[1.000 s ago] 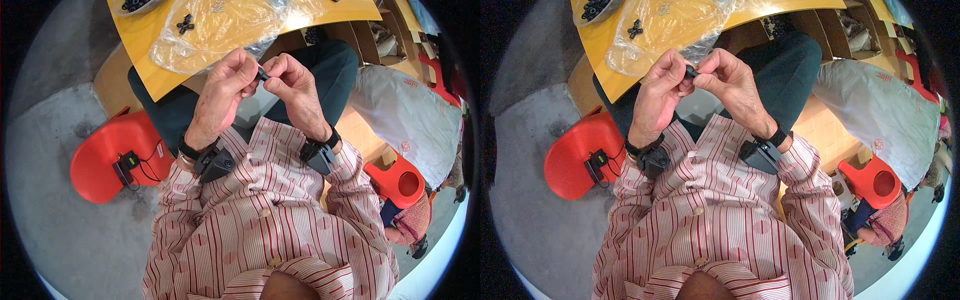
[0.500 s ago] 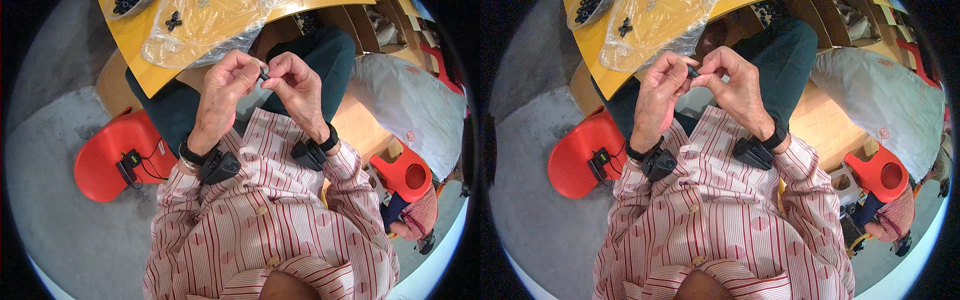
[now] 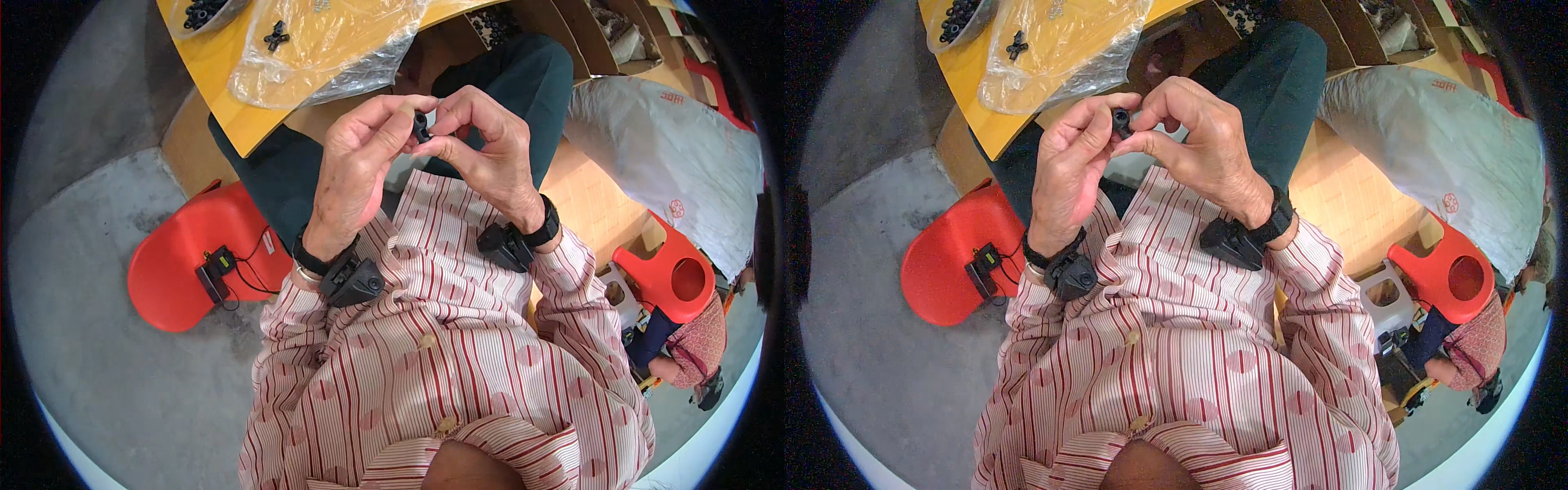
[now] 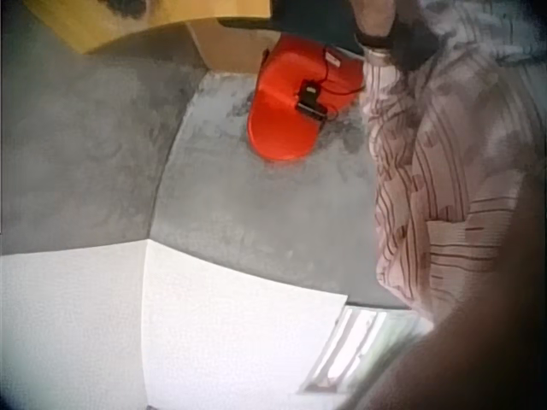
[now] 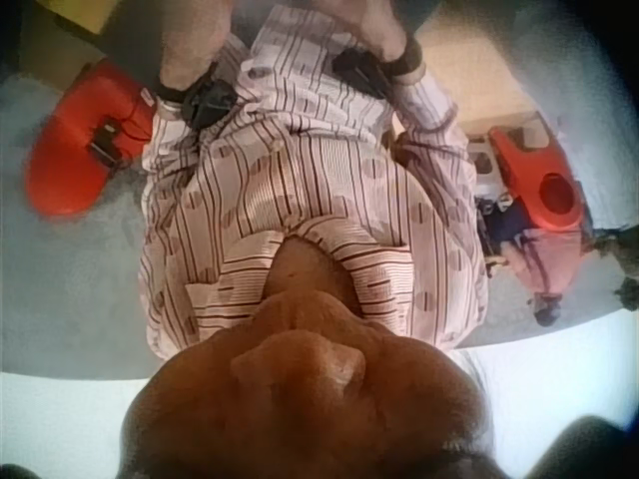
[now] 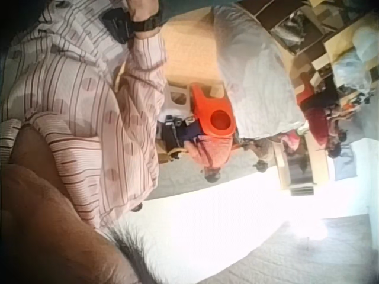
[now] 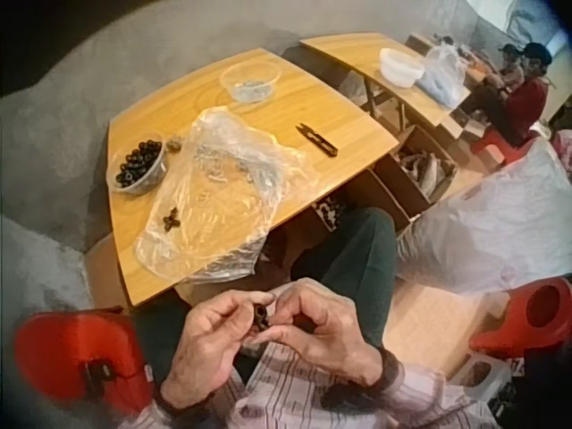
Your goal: The person assembles small rubber grommets onto black plastic parts by hand.
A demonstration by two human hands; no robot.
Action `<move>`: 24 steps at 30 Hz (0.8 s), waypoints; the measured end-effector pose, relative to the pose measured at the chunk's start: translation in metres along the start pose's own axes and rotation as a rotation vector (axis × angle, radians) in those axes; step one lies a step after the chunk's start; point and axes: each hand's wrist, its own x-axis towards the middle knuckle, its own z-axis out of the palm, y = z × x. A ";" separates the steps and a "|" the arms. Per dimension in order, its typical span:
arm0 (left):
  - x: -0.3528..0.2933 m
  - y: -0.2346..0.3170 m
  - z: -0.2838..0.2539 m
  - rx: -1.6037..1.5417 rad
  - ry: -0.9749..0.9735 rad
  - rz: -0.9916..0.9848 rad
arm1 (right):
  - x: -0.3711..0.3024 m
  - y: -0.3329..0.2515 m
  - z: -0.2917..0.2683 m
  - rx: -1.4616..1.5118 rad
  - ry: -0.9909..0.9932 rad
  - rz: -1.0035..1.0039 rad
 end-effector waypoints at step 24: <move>-0.003 -0.010 -0.002 0.157 -0.006 0.160 | -0.002 -0.006 -0.003 -0.311 0.103 -0.374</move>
